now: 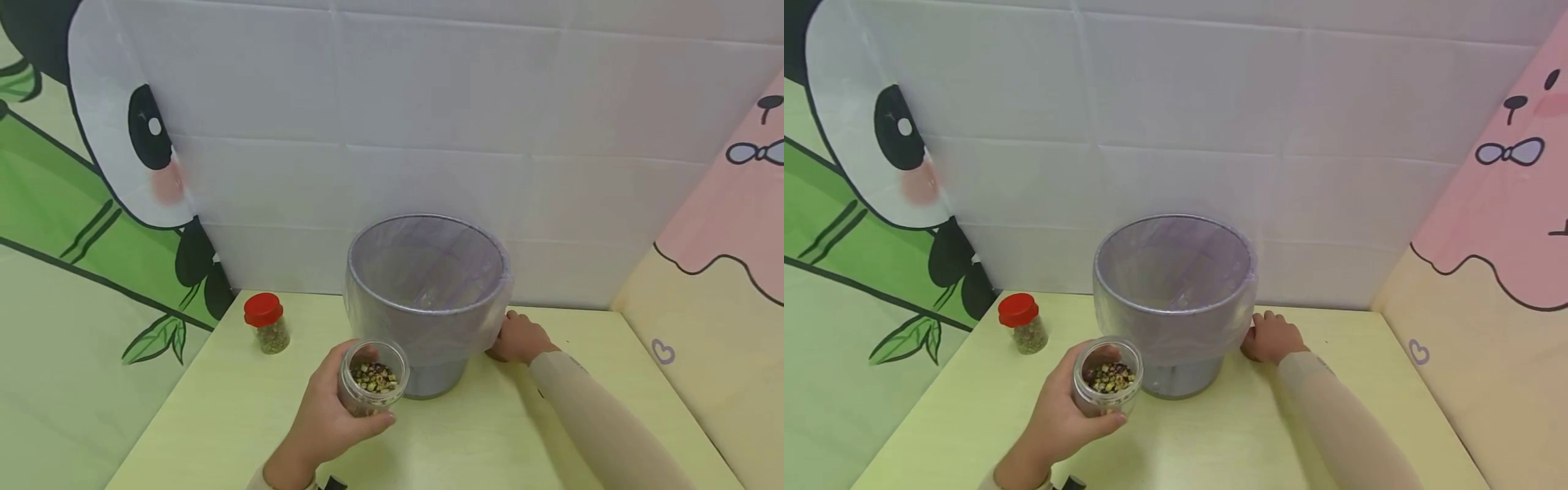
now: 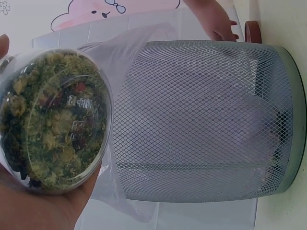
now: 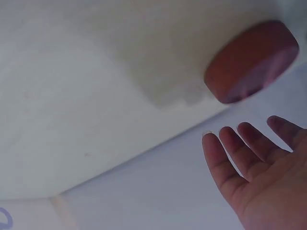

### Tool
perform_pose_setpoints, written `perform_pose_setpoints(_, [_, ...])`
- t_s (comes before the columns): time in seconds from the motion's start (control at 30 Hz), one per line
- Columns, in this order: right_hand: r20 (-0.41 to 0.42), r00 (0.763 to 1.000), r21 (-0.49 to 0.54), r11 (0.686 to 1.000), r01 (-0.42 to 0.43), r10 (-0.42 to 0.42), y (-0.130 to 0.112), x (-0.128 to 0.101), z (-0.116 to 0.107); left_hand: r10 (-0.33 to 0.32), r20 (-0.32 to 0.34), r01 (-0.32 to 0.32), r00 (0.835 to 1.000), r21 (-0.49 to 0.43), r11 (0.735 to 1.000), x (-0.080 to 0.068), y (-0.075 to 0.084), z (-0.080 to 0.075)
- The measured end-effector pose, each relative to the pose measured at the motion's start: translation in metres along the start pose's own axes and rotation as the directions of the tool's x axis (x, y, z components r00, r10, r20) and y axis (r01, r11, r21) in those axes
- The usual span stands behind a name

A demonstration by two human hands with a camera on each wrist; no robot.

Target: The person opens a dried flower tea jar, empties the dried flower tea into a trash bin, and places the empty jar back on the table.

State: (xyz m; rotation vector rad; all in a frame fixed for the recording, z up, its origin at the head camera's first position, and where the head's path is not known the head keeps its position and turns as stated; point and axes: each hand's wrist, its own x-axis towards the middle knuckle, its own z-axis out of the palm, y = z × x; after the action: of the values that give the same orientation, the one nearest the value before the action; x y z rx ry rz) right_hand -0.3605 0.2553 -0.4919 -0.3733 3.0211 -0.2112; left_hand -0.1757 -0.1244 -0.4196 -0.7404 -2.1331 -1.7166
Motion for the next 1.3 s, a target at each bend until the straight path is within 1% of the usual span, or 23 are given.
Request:
perform_pose_setpoints(0.23, [-0.012,1.000,-0.029,0.999,0.022,-0.022,-0.004,-0.009,-0.032,-0.013,0.005,0.013,1.000,0.000,1.000,0.000,-0.002,0.001])
perform_pose_setpoints(0.4, [-0.051,0.998,-0.043,0.998,0.039,-0.041,-0.004,-0.018,-0.049,0.003,0.010,-0.003,1.000,-0.001,1.000,0.001,-0.003,0.002])
perform_pose_setpoints(0.5, [-0.083,0.996,0.002,0.999,0.033,-0.033,-0.004,-0.023,-0.060,0.013,0.009,-0.013,1.000,0.003,1.000,0.001,-0.002,0.002])
perform_pose_setpoints(0.63, [-0.114,0.993,0.082,0.996,0.024,-0.014,-0.007,-0.025,-0.077,-0.012,0.007,0.012,1.000,0.010,1.000,0.001,-0.001,0.001])
perform_pose_setpoints(0.73, [-0.131,0.991,0.140,0.990,0.020,-0.002,-0.010,-0.026,-0.092,-0.039,0.011,0.039,0.999,0.007,0.999,0.000,0.000,0.001])
perform_pose_setpoints(0.8, [-0.140,0.990,0.188,0.982,0.012,0.014,-0.012,-0.028,-0.103,-0.043,0.016,0.043,0.999,0.004,0.999,0.000,-0.001,0.001])
perform_pose_setpoints(0.97, [-0.162,0.986,0.268,0.963,-0.002,0.048,-0.022,-0.027,-0.126,-0.010,0.013,0.010,1.000,0.009,1.000,0.000,-0.002,0.001])
perform_pose_setpoints(1.1, [-0.173,0.983,0.291,0.957,-0.006,0.058,-0.028,-0.026,-0.140,-0.008,0.011,0.008,1.000,0.003,1.000,0.000,-0.001,0.000])
perform_pose_setpoints(1.17, [-0.167,0.984,0.302,0.953,-0.013,0.066,-0.031,-0.023,-0.148,-0.008,0.010,0.008,1.000,-0.008,1.000,0.001,-0.004,-0.001])
perform_pose_setpoints(1.23, [-0.156,0.984,0.339,0.940,-0.028,0.086,-0.034,-0.021,-0.156,-0.004,0.011,0.004,1.000,-0.013,1.000,0.002,-0.007,-0.002])
perform_pose_setpoints(1.3, [-0.139,0.984,0.394,0.918,-0.045,0.108,-0.037,-0.019,-0.164,0.004,0.015,-0.004,1.000,-0.022,1.000,0.003,-0.010,-0.004])
